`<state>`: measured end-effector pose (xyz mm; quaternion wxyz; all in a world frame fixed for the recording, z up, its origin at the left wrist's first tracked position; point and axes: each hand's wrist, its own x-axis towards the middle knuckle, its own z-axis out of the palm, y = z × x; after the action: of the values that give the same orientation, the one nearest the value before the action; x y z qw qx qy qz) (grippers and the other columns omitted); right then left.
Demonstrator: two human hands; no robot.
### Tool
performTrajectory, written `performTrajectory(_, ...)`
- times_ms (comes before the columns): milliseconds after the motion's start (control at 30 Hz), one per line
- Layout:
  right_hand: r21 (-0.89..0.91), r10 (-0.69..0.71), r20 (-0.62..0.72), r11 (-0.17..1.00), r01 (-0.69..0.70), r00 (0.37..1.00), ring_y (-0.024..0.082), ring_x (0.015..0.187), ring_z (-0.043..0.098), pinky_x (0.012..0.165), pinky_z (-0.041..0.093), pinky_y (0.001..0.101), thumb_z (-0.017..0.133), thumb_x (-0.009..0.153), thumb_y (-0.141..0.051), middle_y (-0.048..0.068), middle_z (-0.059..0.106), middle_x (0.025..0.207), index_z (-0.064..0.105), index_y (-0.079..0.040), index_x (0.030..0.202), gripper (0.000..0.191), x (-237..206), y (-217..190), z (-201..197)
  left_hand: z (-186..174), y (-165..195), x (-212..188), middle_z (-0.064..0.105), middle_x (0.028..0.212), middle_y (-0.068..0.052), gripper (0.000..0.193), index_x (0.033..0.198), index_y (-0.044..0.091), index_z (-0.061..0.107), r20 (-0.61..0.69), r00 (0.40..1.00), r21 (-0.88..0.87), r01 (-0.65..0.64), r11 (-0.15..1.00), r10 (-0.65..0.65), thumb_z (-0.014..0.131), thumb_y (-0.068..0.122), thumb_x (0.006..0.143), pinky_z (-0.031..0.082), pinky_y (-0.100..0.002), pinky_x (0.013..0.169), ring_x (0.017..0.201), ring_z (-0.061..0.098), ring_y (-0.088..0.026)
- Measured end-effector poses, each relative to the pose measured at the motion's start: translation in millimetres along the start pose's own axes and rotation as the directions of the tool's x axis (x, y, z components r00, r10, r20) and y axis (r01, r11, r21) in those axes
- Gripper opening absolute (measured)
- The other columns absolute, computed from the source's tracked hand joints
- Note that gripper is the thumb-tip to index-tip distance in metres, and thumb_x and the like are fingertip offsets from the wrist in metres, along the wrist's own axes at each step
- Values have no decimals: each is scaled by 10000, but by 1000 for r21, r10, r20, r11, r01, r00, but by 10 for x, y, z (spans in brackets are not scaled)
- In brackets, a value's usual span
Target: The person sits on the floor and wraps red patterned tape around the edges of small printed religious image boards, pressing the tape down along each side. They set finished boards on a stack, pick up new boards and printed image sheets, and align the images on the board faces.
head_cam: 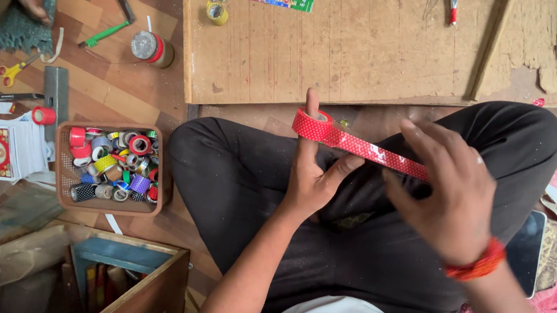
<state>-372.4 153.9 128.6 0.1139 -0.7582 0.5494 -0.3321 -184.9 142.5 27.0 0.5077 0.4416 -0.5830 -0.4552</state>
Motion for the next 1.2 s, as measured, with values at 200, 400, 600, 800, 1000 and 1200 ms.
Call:
performTrajectory(200,-153,-152,-91,979,137,984,350,1326,614,1168,381,513,769,918,-70,206,652,1379,641,21,1304,417,-93,-264,319,75,-14,-32,202,1772,-233,964,1699,11,59,2,999,-67,35,997,-35,714,177,1011,307,-422,1318,1591,346,-255)
performTrajectory(400,170,43,0,985,-42,999,259,1216,703,1148,478,454,724,929,-50,92,731,1261,685,-41,1209,283,98,-278,288,129,-46,-41,293,1728,-218,984,1704,16,22,19,994,-236,110,966,-109,707,150,1010,385,-402,1267,1460,475,-221)
performTrajectory(600,199,-17,150,980,-14,988,314,1101,694,1023,525,440,711,877,-43,117,730,1186,687,-26,1220,343,209,-161,254,155,-158,-48,230,1736,-129,1035,1692,27,-4,-18,997,-248,66,966,-73,749,165,995,360,-379,1259,1477,416,-195)
performTrajectory(800,124,-58,154,992,39,986,246,1199,690,1101,474,460,670,919,-38,98,723,1268,660,-30,1242,323,43,33,257,181,-264,-101,617,1233,-56,1165,1678,89,-58,-4,983,-435,166,885,-186,836,209,939,515,-327,1101,1193,631,-177)
performTrajectory(1000,7,-16,141,1000,15,990,204,1269,670,1178,424,481,678,956,-73,42,737,1256,677,-71,1176,220,-303,419,-28,175,-393,-105,526,1111,3,1221,1709,68,-9,-64,982,-392,138,910,-176,870,257,882,523,-290,1008,997,556,-130)
performTrajectory(1200,75,148,-25,986,-146,989,177,1198,703,1151,478,430,784,916,-109,45,764,1143,726,-68,1071,171,-554,591,-27,179,-426,-69,499,1217,43,1165,1687,70,18,-70,988,-416,98,904,-139,859,225,896,496,-263,1068,1104,543,-99)
